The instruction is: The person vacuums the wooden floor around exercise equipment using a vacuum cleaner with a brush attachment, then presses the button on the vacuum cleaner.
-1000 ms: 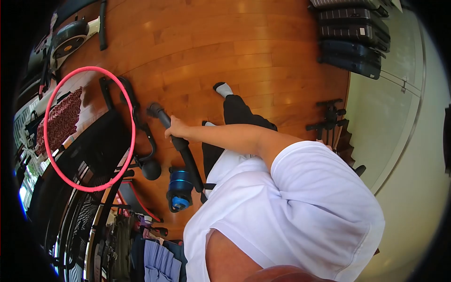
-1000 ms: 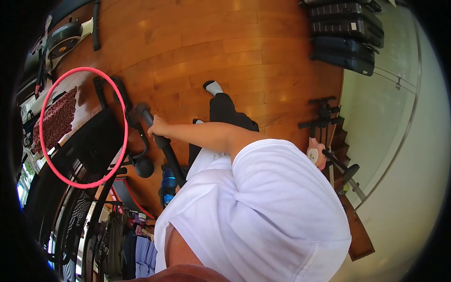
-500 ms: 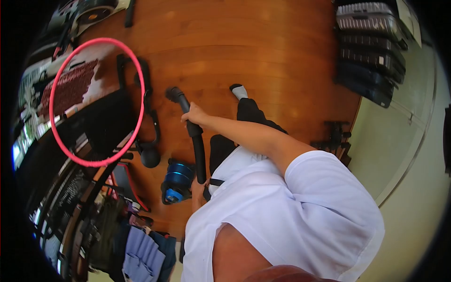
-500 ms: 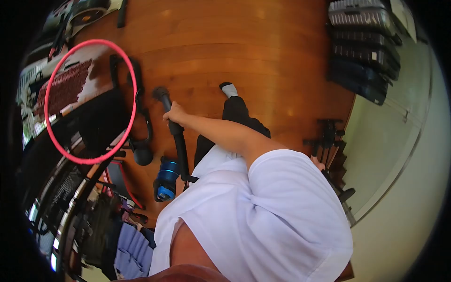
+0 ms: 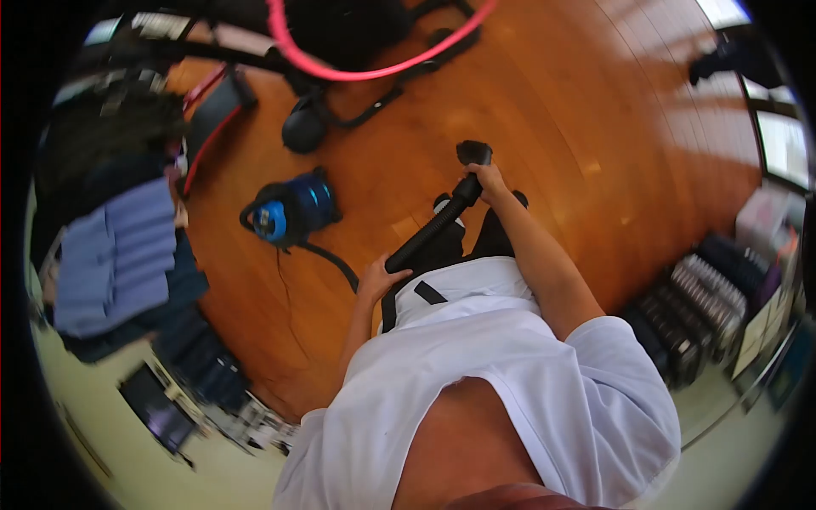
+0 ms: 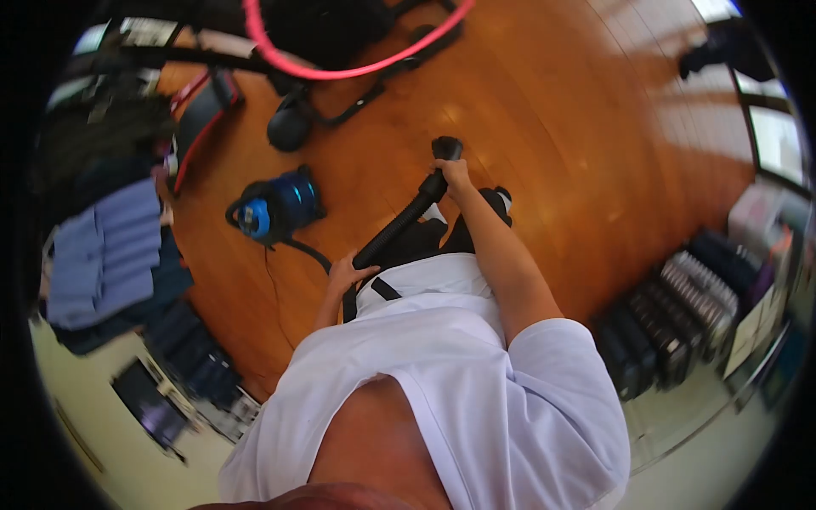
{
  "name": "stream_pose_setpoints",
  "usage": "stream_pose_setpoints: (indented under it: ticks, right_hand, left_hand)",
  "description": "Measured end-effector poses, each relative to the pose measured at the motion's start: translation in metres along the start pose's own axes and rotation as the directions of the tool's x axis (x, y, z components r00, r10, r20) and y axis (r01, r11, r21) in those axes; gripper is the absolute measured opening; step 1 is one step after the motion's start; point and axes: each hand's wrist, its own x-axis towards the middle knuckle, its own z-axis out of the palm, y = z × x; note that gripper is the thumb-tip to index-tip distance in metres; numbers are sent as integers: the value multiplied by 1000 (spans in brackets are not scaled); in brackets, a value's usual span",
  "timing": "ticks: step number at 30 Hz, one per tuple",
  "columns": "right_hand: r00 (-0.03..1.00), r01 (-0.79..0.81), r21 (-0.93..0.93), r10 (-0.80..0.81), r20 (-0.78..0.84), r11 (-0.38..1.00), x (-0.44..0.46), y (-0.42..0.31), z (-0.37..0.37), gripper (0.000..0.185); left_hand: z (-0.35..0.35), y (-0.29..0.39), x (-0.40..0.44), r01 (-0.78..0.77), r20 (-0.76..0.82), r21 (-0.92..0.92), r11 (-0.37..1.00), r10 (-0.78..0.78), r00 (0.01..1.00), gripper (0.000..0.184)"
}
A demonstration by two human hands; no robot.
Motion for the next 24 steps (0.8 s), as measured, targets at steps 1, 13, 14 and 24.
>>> stream_pose_setpoints:
  ticks: [1, 13, 14, 24]
  right_hand:
    - [999, -23, -51, 25, 41, 998, 6, 10, 19, 27]
    - [902, 0, -699, 302, 308, 715, 35, 109, 214, 32]
    - [893, -24, -736, 345, 288, 677, 39, 118, 222, 30]
    - [803, -249, -860, 592, 75, 446, 17, 220, 308, 15]
  left_hand:
    - [1, -19, -4, -4, -57, -34, 999, 2, 998, 70]
    - [48, -114, -57, 59, -375, -527, 848, -294, 879, 52]
    - [54, -117, -60, 56, -420, -526, 849, -316, 851, 52]
    - [73, -211, -73, 103, -559, -637, 764, -549, 621, 51]
